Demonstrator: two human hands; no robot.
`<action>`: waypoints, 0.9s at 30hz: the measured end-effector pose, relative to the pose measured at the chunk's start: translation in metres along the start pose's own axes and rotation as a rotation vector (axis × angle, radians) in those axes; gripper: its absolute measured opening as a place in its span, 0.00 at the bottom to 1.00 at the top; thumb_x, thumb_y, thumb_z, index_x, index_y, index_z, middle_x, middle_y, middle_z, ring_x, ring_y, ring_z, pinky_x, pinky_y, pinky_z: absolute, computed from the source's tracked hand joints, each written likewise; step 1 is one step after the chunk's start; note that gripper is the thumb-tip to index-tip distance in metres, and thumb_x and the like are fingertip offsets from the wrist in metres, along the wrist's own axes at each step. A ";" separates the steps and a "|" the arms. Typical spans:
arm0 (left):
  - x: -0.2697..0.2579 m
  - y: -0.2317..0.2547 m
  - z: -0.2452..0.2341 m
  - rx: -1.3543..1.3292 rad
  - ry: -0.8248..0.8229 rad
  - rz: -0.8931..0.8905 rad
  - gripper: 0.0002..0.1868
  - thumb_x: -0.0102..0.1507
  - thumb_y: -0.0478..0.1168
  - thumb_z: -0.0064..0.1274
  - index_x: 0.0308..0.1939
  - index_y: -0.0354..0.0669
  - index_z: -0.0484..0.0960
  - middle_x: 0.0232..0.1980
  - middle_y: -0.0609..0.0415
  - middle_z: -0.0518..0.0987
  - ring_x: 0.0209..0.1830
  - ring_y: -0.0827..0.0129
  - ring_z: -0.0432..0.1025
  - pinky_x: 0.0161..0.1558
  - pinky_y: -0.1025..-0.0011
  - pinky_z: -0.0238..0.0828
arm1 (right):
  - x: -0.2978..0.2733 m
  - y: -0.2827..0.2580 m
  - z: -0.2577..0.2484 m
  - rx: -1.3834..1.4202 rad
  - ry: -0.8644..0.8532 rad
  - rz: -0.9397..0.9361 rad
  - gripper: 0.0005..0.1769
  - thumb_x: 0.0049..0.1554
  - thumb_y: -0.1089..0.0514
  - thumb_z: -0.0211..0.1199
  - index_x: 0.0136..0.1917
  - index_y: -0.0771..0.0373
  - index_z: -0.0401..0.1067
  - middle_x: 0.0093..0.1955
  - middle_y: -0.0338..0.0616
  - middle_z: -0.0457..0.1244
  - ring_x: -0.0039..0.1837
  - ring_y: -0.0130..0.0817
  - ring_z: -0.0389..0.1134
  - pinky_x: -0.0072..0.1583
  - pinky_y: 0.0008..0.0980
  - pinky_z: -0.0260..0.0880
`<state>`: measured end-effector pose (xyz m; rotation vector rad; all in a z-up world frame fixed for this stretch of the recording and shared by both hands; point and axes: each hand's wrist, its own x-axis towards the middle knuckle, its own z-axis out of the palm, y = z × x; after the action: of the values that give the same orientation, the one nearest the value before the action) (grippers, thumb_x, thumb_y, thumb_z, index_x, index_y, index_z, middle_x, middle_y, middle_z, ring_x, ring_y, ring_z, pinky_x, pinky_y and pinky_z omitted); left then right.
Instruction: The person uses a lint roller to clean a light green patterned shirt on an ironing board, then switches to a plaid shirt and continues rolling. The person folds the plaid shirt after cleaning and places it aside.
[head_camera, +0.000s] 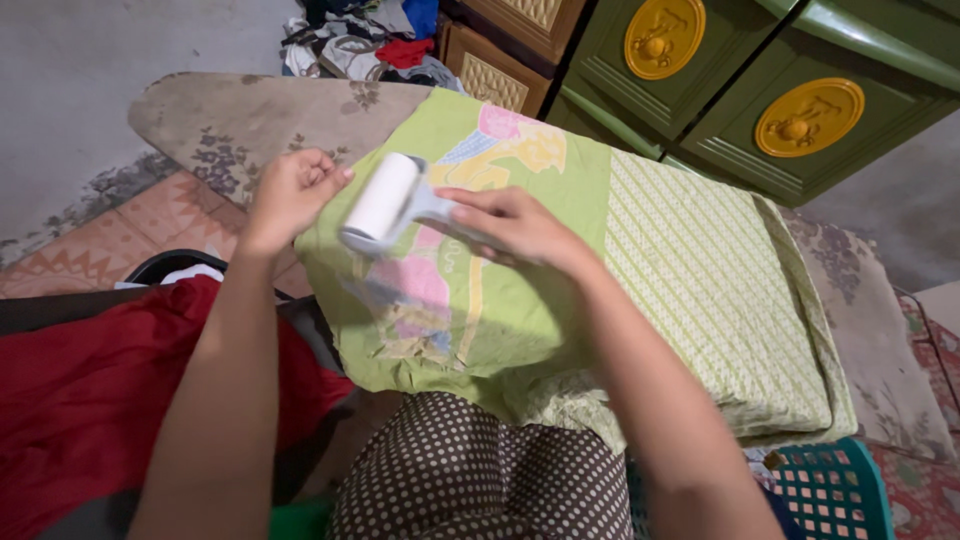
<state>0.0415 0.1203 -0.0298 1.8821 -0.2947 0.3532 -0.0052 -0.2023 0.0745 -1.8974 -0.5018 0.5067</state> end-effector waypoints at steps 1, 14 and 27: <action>-0.001 -0.001 0.001 0.004 0.012 -0.003 0.13 0.68 0.41 0.60 0.33 0.37 0.78 0.23 0.65 0.71 0.21 0.85 0.58 0.22 0.76 0.50 | -0.016 0.007 -0.008 0.047 0.014 0.003 0.25 0.60 0.44 0.63 0.68 0.50 0.75 0.32 0.33 0.63 0.33 0.21 0.57 0.34 0.22 0.57; -0.017 0.046 0.020 0.647 0.126 0.055 0.28 0.62 0.58 0.67 0.42 0.32 0.85 0.31 0.37 0.80 0.34 0.45 0.77 0.40 0.54 0.72 | -0.346 0.117 -0.196 -0.038 0.940 0.164 0.21 0.61 0.47 0.62 0.64 0.57 0.75 0.43 0.31 0.66 0.42 0.22 0.63 0.42 0.25 0.63; 0.017 0.057 0.006 0.448 -0.210 -0.232 0.17 0.61 0.45 0.64 0.43 0.32 0.86 0.32 0.35 0.82 0.27 0.51 0.76 0.33 0.59 0.68 | -0.343 0.120 -0.181 -1.305 1.300 0.466 0.25 0.57 0.38 0.67 0.56 0.60 0.81 0.50 0.60 0.71 0.52 0.57 0.72 0.52 0.50 0.69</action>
<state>0.0370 0.0960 0.0245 2.3731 -0.1394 0.0629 -0.1722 -0.5721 0.0662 -3.0010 0.6941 -1.0811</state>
